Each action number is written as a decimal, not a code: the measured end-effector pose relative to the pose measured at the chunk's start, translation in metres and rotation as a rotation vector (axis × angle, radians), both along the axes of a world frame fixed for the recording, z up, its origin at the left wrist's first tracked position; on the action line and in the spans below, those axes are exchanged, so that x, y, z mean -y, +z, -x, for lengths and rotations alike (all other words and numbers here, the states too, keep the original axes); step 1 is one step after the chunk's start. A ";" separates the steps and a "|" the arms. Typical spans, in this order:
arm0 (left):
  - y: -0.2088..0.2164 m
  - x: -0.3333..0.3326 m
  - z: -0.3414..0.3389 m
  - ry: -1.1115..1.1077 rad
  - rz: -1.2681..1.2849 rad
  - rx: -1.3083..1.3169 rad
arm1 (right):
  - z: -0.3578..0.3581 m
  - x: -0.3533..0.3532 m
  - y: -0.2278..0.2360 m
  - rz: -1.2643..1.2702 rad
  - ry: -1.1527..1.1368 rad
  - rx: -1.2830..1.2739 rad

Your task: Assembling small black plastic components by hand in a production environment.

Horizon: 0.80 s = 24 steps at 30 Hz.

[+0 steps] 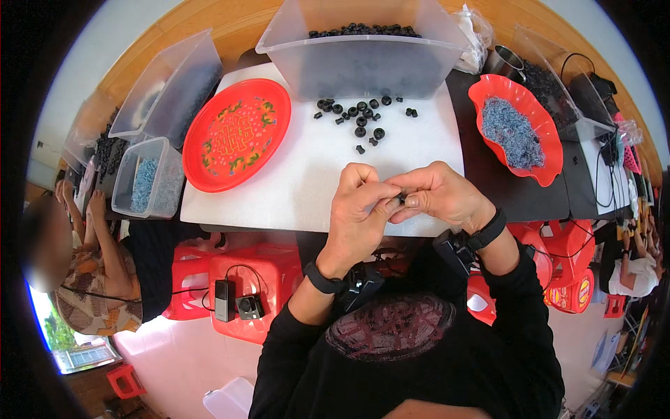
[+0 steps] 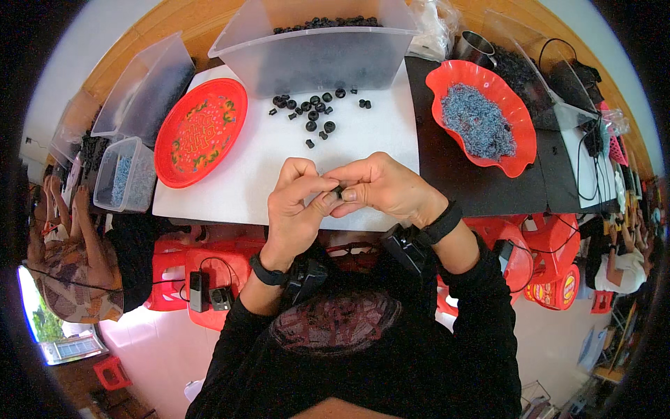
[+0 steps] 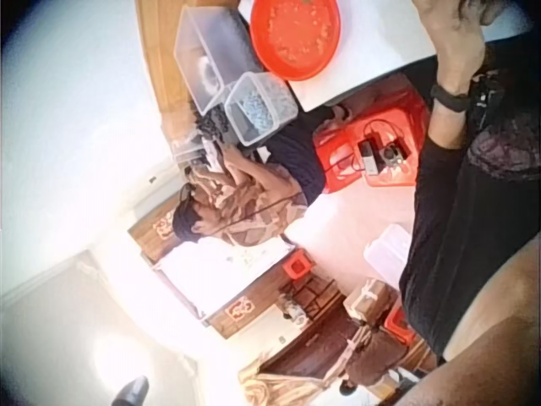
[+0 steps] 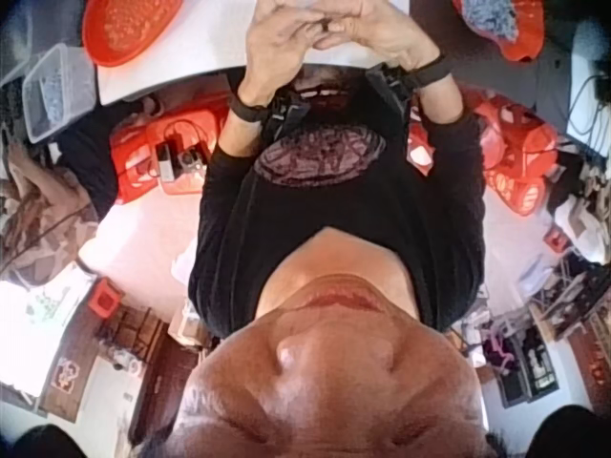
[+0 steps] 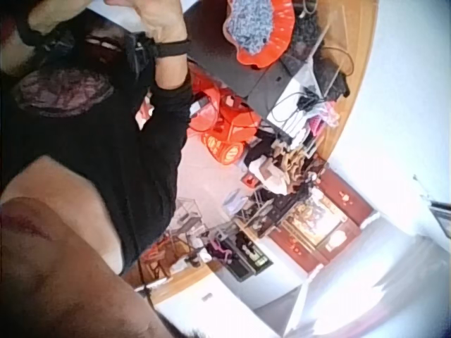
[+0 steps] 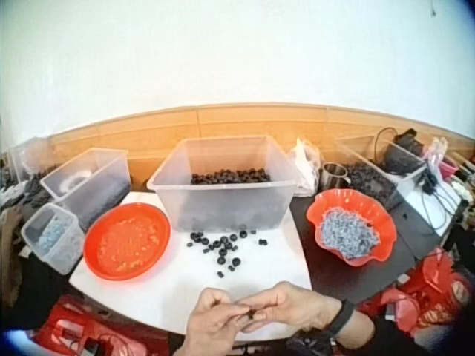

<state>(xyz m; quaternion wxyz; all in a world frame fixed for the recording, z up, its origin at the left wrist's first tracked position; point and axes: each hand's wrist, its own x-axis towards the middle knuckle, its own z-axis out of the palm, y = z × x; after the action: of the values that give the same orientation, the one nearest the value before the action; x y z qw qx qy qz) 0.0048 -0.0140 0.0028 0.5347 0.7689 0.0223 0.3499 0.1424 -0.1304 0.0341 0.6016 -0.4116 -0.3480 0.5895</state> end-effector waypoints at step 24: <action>-0.008 -0.001 -0.001 0.200 0.384 -0.044 | -0.010 0.000 0.064 -0.078 -0.568 1.393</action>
<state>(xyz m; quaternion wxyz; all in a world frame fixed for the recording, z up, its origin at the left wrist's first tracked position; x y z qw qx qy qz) 0.0061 -0.0129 -0.0055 0.6333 0.6544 0.1765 0.3735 0.1525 -0.1307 0.0977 0.3854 -0.7416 -0.5491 0.0020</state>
